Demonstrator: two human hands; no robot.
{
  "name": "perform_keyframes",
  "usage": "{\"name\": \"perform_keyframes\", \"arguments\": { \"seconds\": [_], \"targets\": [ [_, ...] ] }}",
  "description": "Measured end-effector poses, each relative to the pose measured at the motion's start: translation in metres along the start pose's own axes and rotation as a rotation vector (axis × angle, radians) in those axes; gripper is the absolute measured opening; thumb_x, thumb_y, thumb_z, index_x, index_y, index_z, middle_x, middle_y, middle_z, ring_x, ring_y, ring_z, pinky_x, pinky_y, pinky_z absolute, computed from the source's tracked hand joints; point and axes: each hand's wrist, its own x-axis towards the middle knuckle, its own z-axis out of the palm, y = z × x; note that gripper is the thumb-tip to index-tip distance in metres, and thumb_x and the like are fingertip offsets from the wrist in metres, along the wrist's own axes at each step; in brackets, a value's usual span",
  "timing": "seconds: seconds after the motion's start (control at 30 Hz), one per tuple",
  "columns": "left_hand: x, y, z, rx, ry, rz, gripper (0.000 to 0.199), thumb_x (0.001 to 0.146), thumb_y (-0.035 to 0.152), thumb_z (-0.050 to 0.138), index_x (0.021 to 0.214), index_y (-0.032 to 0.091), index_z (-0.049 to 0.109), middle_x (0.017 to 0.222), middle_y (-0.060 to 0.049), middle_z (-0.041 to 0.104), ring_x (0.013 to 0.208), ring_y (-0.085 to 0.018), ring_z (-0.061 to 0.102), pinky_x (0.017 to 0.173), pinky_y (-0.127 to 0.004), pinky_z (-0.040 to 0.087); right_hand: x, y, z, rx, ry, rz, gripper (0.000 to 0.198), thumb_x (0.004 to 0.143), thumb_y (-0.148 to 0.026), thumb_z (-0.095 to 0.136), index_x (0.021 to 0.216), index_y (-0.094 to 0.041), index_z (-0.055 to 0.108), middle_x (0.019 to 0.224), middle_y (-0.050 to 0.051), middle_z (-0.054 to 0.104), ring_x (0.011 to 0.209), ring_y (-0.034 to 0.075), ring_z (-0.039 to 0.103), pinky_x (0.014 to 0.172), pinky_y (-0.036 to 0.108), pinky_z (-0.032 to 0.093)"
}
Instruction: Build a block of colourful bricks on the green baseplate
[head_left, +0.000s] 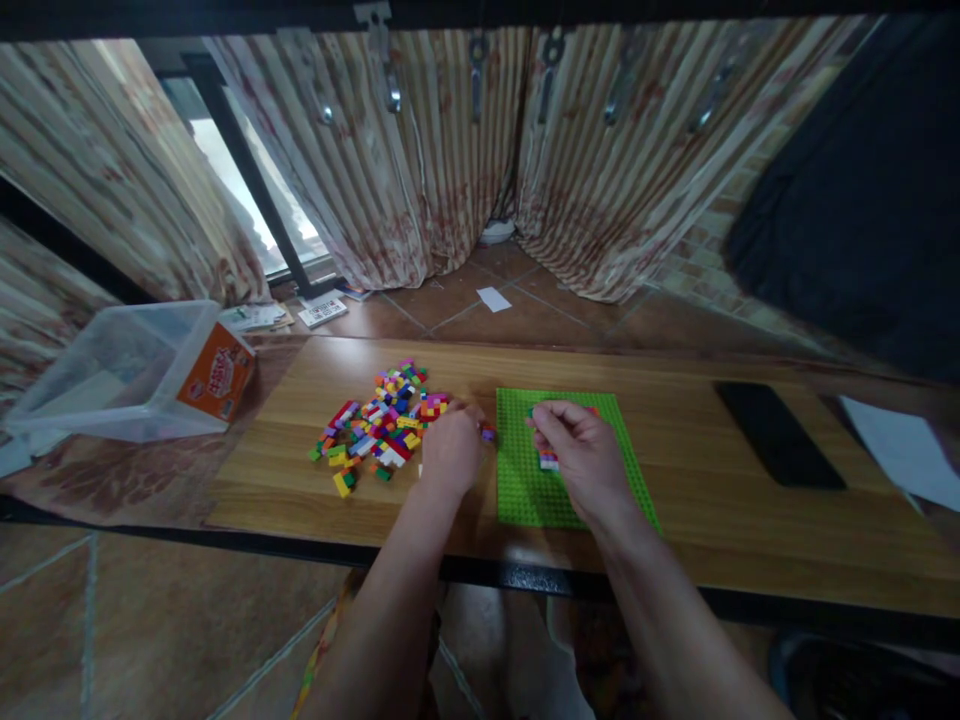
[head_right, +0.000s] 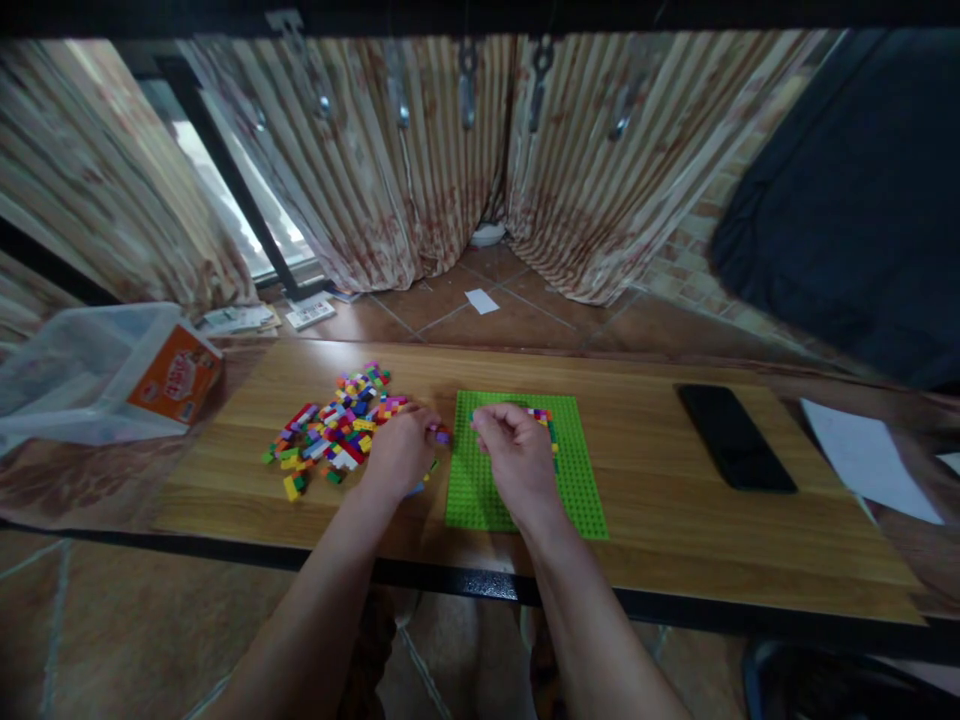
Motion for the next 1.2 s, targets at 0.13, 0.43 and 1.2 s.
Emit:
{"name": "perform_keyframes", "arguments": {
  "seconds": [0.13,0.43,1.2],
  "targets": [
    [0.002,-0.004,-0.002,0.017,-0.001,-0.018,0.024,0.09,0.015,0.045,0.092,0.019,0.069,0.097,-0.009,0.069,0.085,-0.022,0.067,0.071,-0.03,0.048,0.0,-0.003,-0.006,0.031,-0.006,0.006,0.032,0.069,-0.05,0.075,0.074,-0.019,0.068,0.066,0.0,0.066,0.055,0.01,0.054,0.054,0.025,0.045],
    [-0.002,0.005,-0.016,-0.63,0.108,0.13,0.019,0.09,0.019,0.05,0.09,0.017,0.069,0.083,-0.003,0.07,0.075,-0.015,0.063,0.072,-0.026,0.048,0.005,-0.009,-0.018,0.086,0.018,0.041,0.031,0.069,-0.049,0.075,0.075,-0.02,0.067,0.069,0.001,0.069,0.06,0.013,0.062,0.059,0.028,0.053],
    [-0.013,0.027,-0.006,-0.716,-0.014,0.271,0.033,0.089,0.017,0.057,0.121,0.021,0.051,0.089,-0.001,0.073,0.085,-0.017,0.071,0.078,-0.029,0.052,0.004,-0.001,-0.031,-0.309,-0.186,-0.201,0.012,0.082,-0.033,0.066,0.08,-0.024,0.074,0.078,-0.001,0.071,0.07,0.016,0.061,0.068,0.029,0.046]
  ]
}}
